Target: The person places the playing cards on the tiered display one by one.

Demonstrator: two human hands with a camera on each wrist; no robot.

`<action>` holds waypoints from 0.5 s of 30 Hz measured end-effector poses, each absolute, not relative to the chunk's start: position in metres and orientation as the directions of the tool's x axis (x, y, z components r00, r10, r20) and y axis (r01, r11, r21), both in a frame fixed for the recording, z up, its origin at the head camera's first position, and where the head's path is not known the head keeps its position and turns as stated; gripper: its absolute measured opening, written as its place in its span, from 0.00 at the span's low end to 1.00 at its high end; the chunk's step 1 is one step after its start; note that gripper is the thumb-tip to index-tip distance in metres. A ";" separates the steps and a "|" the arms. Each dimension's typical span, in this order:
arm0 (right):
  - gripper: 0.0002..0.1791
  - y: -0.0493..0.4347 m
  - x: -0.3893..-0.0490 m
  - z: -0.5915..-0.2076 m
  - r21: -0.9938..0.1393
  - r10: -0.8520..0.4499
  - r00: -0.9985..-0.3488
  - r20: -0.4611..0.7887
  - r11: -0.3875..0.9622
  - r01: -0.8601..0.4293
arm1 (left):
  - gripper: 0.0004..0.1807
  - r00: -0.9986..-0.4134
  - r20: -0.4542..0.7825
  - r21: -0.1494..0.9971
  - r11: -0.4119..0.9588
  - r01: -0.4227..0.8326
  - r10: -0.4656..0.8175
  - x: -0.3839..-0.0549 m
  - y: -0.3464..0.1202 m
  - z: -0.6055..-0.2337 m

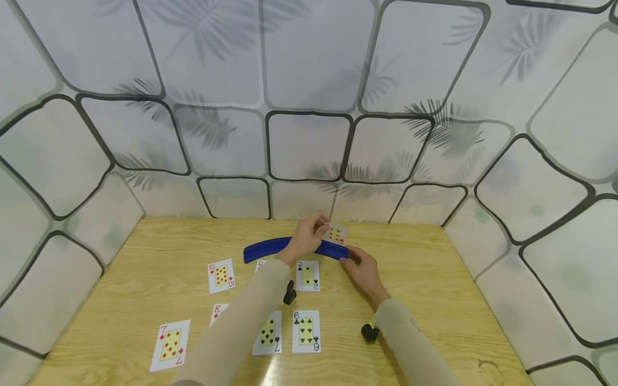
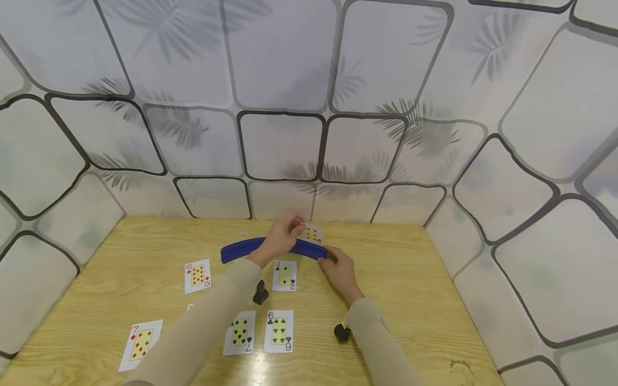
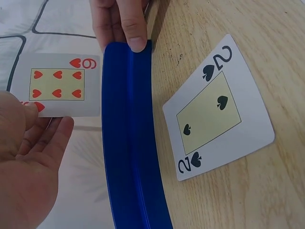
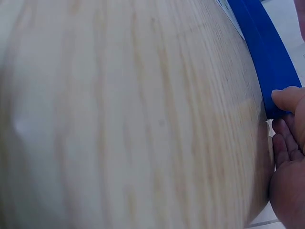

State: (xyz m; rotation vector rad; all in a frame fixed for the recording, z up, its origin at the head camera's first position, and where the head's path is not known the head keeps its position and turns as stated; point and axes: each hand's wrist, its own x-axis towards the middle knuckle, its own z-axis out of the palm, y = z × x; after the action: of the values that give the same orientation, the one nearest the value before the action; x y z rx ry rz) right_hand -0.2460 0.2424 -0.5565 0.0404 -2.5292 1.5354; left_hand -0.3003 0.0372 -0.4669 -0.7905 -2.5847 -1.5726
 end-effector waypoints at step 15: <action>0.25 0.243 -0.245 -0.554 -0.871 0.053 -0.986 0.159 0.478 -0.115 | 0.05 -0.855 0.270 0.805 0.384 0.453 0.442 -0.303 0.041 -0.472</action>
State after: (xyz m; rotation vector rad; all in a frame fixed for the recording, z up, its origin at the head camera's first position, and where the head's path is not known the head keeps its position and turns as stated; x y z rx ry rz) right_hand -0.2450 0.2425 -0.5539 0.0543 -2.5559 1.5249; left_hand -0.3027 0.0409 -0.4720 -0.8412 -2.6044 -1.5192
